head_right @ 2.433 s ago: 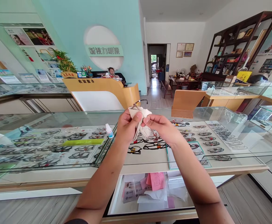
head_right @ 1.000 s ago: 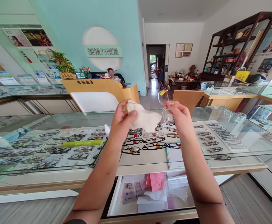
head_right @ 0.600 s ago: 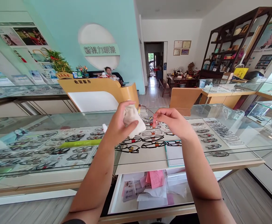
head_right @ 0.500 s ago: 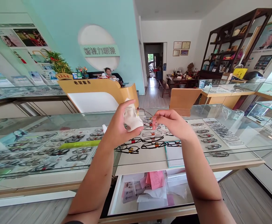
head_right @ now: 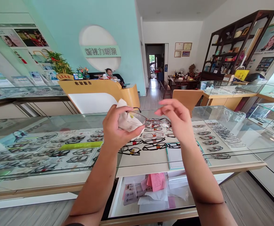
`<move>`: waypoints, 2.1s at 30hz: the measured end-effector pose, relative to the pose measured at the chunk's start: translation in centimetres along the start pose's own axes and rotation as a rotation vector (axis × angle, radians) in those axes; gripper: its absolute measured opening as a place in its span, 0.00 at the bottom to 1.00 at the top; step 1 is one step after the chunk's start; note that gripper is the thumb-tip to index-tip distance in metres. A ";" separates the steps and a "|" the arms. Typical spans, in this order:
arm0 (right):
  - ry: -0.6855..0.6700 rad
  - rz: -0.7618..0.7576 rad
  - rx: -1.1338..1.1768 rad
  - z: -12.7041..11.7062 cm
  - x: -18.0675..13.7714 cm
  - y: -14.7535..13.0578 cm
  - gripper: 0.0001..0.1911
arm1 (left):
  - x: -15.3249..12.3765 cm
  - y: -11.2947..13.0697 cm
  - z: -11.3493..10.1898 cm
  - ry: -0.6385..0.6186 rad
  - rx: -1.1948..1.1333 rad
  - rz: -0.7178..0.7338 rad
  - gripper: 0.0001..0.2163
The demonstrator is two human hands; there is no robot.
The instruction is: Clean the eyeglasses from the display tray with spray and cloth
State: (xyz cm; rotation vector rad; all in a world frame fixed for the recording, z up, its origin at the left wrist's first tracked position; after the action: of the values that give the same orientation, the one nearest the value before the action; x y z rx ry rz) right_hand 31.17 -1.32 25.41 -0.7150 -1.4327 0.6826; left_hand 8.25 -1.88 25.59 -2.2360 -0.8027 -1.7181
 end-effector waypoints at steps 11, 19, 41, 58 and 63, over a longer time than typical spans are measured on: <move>0.151 -0.215 -0.046 -1.1 -0.1 0.0 0.27 | 0.1 0.3 -2.3 0.227 -0.003 0.020 0.26; 0.173 -0.744 -0.492 0.9 -2.0 -3.6 0.26 | -0.6 -0.1 -3.3 0.359 0.004 -0.040 0.30; 0.258 -0.651 -0.464 3.1 -4.7 -5.4 0.27 | -0.7 0.7 -3.7 0.345 0.006 -0.161 0.30; 0.291 -0.532 -0.518 3.0 -4.6 -4.8 0.24 | -1.3 -0.4 -2.5 0.360 -0.057 -0.164 0.33; 0.302 -0.520 -0.518 2.5 -4.4 -4.2 0.27 | -1.3 0.6 -2.4 0.369 -0.069 -0.183 0.28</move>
State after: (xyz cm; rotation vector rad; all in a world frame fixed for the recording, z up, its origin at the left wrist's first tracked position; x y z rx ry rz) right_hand 28.49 -7.30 26.04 -0.7552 -1.4363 -0.2053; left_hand 6.33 -3.92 25.16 -1.8435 -0.8890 -2.1863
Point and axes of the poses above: each hand's wrist, its own x-axis towards the middle knuckle, its own z-axis out of the palm, y = z × x, the point moved 6 cm from there along x, towards the middle knuckle, and after that the axes turned 2 degrees about -y, right-handed, at the moved point
